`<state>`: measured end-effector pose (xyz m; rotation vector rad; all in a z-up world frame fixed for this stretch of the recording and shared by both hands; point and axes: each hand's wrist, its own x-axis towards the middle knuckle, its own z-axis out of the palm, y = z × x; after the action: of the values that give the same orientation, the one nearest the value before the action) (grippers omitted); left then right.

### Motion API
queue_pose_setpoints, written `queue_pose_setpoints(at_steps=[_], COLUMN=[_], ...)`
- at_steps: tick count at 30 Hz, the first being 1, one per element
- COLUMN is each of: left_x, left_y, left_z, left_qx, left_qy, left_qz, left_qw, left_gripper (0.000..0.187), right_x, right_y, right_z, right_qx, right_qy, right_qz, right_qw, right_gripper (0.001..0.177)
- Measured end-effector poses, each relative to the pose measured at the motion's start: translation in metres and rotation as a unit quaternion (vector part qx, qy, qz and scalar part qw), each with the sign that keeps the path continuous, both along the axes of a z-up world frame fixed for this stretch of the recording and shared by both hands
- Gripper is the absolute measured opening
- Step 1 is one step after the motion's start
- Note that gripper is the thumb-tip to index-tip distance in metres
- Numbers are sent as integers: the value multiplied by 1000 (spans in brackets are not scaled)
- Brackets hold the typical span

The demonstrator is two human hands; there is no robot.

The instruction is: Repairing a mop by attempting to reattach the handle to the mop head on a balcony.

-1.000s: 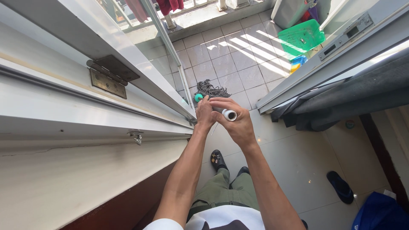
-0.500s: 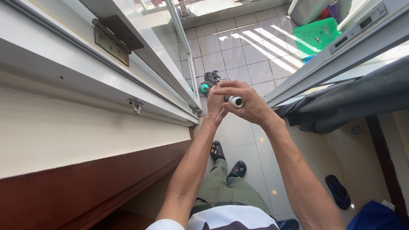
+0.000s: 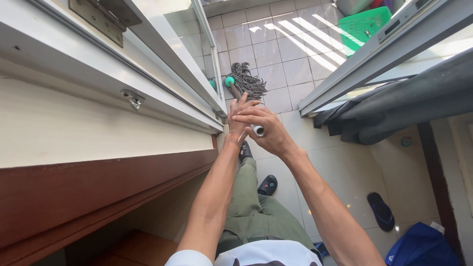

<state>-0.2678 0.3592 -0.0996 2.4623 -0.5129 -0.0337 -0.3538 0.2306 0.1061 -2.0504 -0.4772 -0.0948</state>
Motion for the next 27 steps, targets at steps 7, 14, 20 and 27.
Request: queue_pose_setpoints(at_steps=[7, 14, 20, 27], left_x=[36, 118, 196, 277], left_y=[-17, -30, -26, -18], left_z=[28, 44, 38, 17], left_qx=[1, 14, 37, 61], left_qy=[111, 33, 27, 58], left_qz=[80, 53, 48, 52], left_qw=[991, 998, 998, 995], left_gripper=[38, 52, 49, 54], right_x=[36, 121, 196, 273], right_y=[-11, -23, -18, -10], right_z=[-26, -22, -24, -34], right_qx=[-25, -54, -51, -75], right_qy=[20, -7, -7, 23], right_qz=[-12, -54, -74, -64], right_qw=[999, 997, 996, 995], right_gripper=[42, 51, 54, 51])
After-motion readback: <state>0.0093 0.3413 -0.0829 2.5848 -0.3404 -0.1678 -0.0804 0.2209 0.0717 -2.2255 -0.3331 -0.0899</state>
